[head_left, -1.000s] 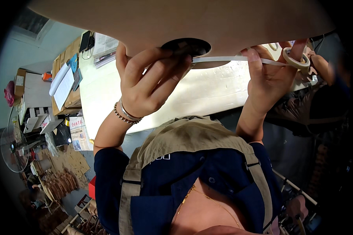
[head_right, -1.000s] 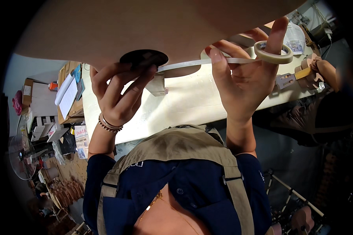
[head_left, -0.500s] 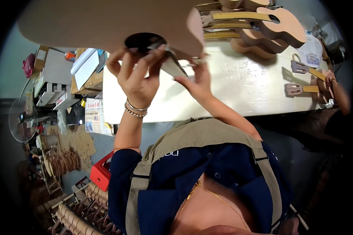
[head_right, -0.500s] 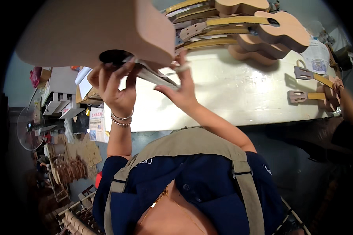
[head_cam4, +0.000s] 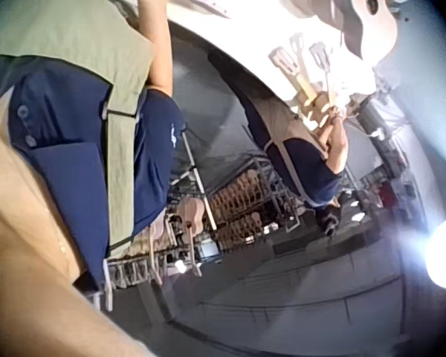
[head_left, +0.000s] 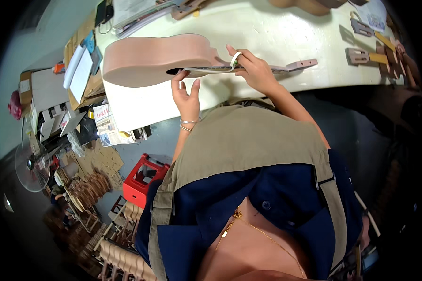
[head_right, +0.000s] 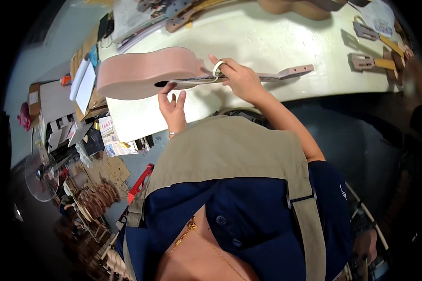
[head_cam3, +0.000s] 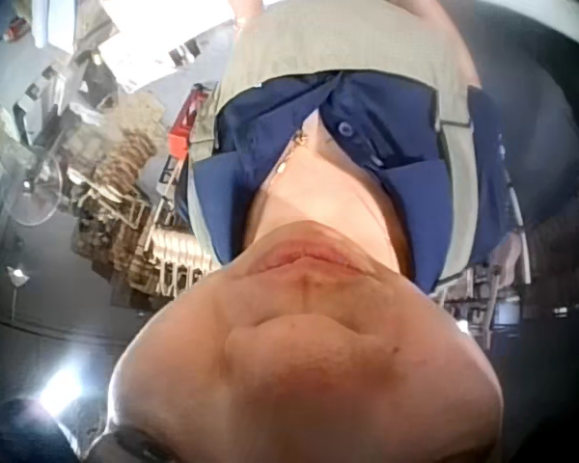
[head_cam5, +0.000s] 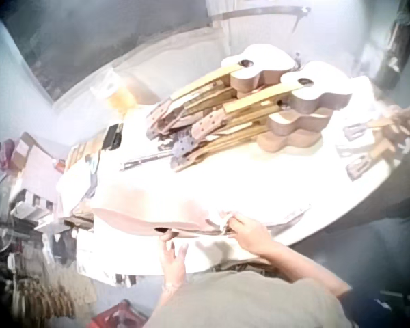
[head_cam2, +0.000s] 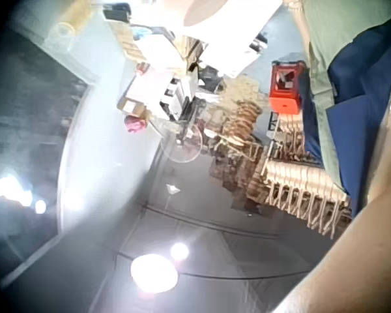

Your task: The person applies masking tape to the edges of wooden guitar bodies and necks, then joins the neck to the body. The person handles multiple guitar bodies and necks, moving them between the workbench and a nearby rack.

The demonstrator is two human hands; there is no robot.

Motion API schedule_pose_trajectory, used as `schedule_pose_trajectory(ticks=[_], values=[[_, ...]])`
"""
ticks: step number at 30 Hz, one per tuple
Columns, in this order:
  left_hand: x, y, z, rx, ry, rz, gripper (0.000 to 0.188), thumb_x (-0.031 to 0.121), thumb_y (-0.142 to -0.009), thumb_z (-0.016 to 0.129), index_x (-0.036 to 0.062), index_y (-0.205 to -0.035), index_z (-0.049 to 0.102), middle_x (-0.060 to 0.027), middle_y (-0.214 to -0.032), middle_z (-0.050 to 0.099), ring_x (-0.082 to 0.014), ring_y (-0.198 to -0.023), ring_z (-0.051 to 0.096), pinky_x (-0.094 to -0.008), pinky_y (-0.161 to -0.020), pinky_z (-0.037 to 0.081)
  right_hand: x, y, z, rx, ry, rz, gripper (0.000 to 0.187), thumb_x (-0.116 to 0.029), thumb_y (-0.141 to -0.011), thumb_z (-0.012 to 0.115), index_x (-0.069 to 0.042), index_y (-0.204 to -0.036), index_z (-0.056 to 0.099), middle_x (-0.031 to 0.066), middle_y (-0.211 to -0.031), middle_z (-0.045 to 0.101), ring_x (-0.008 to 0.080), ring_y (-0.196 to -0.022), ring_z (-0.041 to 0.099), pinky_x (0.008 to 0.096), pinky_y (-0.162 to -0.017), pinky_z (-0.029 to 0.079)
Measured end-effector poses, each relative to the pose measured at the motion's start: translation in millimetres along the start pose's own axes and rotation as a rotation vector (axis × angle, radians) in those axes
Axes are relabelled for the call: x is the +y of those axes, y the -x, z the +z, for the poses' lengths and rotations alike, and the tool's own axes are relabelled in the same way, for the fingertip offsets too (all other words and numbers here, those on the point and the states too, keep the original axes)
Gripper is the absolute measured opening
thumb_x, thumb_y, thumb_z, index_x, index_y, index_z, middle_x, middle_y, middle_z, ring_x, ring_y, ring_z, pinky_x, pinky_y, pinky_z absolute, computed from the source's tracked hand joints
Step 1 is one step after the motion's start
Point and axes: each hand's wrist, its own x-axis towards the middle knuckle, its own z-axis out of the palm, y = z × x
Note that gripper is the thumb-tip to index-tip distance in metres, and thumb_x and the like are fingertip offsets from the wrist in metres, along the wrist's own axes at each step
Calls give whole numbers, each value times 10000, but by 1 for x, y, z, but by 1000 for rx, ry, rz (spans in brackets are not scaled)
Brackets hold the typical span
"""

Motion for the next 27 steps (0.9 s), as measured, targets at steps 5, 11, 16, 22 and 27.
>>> schedule_pose_trajectory(ticks=[5, 11, 16, 22, 27], values=[[-32, -4, 10, -87, -32, -2, 348, 13, -786, 624, 23, -1110, 494, -115, -1204, 491, -227, -1161, 452, -400, -1014, 262, 23, 11, 4, -32, 20, 209, 887, -42, -654, 720, -238, -1398, 278, 61, -1142, 494, 258, -840, 591, 350, -699, 491], [-46, -9, 1, -158, -44, 25, 304, 28, -787, 621, -3, -1074, 525, -131, -1160, 499, -244, -1129, 471, -366, -981, 327, -21, 3, 9, 584, -444, -5, 578, -94, -740, 710, -50, -1268, 479, 124, -1218, 428, 282, -1007, 596, 336, -764, 508], [-46, -4, -2, -166, -63, 20, 288, 34, -779, 627, 2, -1054, 549, -130, -1151, 503, -243, -1106, 474, -359, -970, 336, -23, 12, 25, 727, -525, 272, 371, 72, -762, 593, -34, -1117, 606, 106, -1151, 472, 226, -924, 632, 272, -719, 519], [-26, -11, -9, -205, -346, 162, 203, 41, -764, 640, 14, -962, 602, -107, -1034, 591, -243, -1027, 501, -358, -922, 369, 2, 30, 34, 560, -189, 239, 375, 93, -776, 565, -38, -1126, 604, 81, -1079, 496, 214, -925, 628, 273, -758, 492], [-17, -34, -19, -421, -529, 525, 157, -11, -731, 644, 35, -879, 616, -49, -772, 655, -195, -616, 574, -285, -573, 471, 5, 29, 36, 594, -126, 225, 369, 71, -728, 588, -65, -1068, 636, 55, -997, 560, 193, -896, 603, 355, -894, 408]])
